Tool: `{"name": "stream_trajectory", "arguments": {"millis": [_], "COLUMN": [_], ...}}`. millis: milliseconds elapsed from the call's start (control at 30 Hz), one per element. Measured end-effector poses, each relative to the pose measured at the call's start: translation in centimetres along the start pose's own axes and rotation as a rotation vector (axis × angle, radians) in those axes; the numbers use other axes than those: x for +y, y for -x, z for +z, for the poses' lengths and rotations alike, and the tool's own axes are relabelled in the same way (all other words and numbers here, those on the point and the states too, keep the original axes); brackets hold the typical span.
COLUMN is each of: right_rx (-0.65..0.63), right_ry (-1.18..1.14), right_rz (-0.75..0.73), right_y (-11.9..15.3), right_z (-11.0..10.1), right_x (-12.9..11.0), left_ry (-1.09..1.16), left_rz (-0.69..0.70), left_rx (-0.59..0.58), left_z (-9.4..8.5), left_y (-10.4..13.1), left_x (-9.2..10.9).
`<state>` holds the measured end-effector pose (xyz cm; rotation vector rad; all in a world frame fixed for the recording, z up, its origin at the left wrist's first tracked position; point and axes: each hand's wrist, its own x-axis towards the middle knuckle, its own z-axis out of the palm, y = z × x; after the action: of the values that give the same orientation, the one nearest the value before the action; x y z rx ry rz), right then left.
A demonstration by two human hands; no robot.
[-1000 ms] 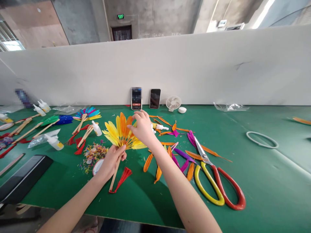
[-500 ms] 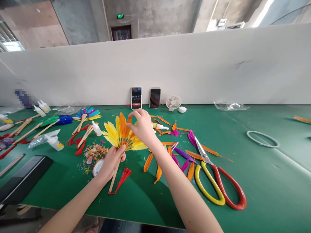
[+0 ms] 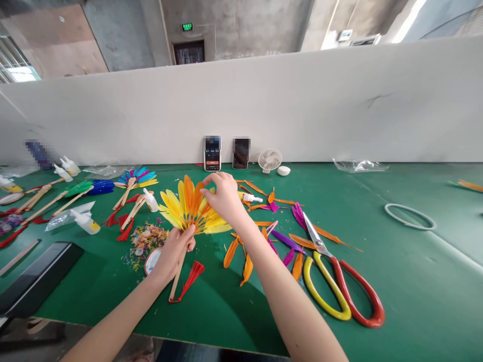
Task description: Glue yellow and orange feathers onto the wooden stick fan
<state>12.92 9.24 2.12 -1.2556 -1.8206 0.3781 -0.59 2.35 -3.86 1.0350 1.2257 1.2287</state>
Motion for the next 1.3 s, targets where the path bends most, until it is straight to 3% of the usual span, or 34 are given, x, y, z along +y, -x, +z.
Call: {"name": "stream_trajectory", "arguments": {"millis": [267,1300], "right_rx": [-0.069,0.054], "right_ry": [-0.091,0.002], "right_rz": [-0.015,-0.072], "right_y": [-0.1,0.0], "right_z": [-0.1,1.2], "right_x": [-0.2,1.0], "left_ry": [0.01,0.058], "left_rz": [-0.011,0.011], "left_rx": [0.005,0.052], "left_z": [0.2,0.2], "left_y": [0.2,0.4], "left_x": [0.5,0.9]}}
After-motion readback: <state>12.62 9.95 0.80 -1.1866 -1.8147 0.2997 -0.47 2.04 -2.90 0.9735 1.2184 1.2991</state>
